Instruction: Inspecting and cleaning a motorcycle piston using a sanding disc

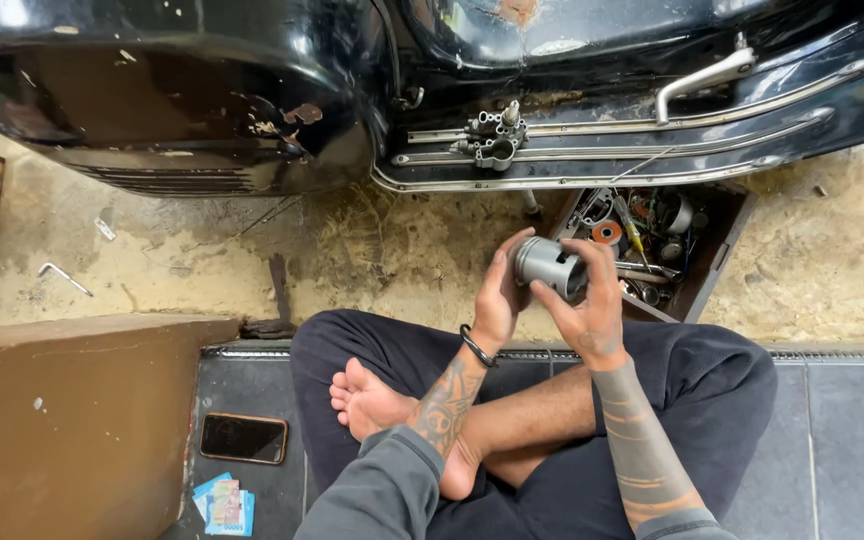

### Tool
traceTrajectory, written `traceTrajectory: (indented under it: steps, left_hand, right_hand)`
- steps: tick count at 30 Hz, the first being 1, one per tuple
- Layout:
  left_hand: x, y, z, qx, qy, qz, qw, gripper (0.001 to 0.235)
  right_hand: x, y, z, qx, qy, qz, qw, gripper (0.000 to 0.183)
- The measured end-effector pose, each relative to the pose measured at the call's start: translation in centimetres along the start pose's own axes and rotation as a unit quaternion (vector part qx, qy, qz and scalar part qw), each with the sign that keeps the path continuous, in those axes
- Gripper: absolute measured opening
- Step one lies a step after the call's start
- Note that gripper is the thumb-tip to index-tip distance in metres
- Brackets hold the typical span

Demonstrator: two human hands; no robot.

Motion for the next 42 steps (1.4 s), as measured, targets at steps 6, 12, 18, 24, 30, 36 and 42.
traceTrajectory:
  steps: [6,12,18,24,30,36,42]
  left_hand:
    - [1.1,-0.2,0.2,-0.014,0.014,0.039,0.999,0.051]
    - [3.0,1.2,0.8,-0.016,0.031,0.070,0.997,0.054]
    - [0.9,0.3,0.2,-0.009,0.008,0.014,1.000,0.055]
    - [2.5,0.7,0.2,-0.025,-0.024,0.023,0.999,0.061]
    - [1.4,0.2,0.6,-0.014,-0.006,0.024,1.000,0.052]
    - [3.2,-0.5,0.9,0.015,-0.022,-0.020,0.999,0.057]
    - [0.8,0.9,0.3,0.002,-0.034,-0.056,0.998,0.054]
  right_hand:
    - [0.5,-0.1,0.4,-0.086,0.036,-0.015,0.996,0.065]
    - [-1.0,0.1,-0.4,-0.004,-0.026,-0.005,1.000,0.058]
    - [1.3,0.0,0.2,-0.033,-0.003,-0.016,0.999,0.063]
    - [1.1,0.8,0.2,-0.116,0.058,0.106,0.986,0.066]
    - [0.7,-0.1,0.7,-0.016,0.042,-0.083,0.996,0.064]
    - [-0.7,1.2,0.1,-0.058,-0.003,0.050,0.997,0.063]
    - [-0.3,-0.6,0.6,0.040,0.015,-0.021,0.999,0.056]
Point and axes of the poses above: each hand's wrist, its own z-axis towards the middle knuckle, its own y-axis out of the palm, x = y × z, the point moved 6 cm from there along z, towards the middle knuckle, and after that the axes turned 6 degrees about -z, right-handed, at the moved point
